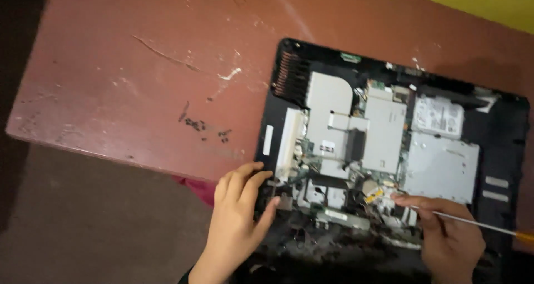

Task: The person uses a screwdriver to remove screws and detach internal components from a laptop. They remove a metal shield, a small circuit board, and a larger component, placing them on the table.

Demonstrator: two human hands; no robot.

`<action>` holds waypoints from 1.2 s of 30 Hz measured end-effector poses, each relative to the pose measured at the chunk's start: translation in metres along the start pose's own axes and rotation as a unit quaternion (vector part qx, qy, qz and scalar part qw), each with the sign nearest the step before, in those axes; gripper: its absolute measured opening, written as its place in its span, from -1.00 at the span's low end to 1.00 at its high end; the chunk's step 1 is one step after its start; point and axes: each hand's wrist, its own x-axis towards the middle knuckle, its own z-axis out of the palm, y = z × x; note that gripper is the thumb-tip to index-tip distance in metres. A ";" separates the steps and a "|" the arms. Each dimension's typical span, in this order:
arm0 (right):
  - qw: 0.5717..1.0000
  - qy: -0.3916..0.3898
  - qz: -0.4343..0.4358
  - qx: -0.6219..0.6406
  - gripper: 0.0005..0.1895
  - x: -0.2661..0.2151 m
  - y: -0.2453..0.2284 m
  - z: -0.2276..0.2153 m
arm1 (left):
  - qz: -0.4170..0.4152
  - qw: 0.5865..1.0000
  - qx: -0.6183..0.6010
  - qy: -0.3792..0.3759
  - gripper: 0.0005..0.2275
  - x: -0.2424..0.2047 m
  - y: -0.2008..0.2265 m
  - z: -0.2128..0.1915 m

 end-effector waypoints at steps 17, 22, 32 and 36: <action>0.984 0.074 -0.108 0.119 -0.84 -0.045 0.057 -0.023 | 0.287 0.903 0.319 0.023 -0.93 0.006 0.062 0.108; 0.977 0.058 -0.081 0.187 -0.83 -0.047 0.076 -0.019 | 0.285 0.919 0.272 -0.010 -0.79 0.004 0.062 0.104; 0.974 0.034 0.012 0.223 -0.77 -0.048 0.100 -0.015 | 0.218 0.952 0.207 0.052 -0.74 0.023 0.051 0.005; 0.998 0.033 0.021 0.053 -0.65 -0.043 0.104 -0.018 | 0.181 0.832 0.502 0.153 -0.83 0.109 -0.039 -0.038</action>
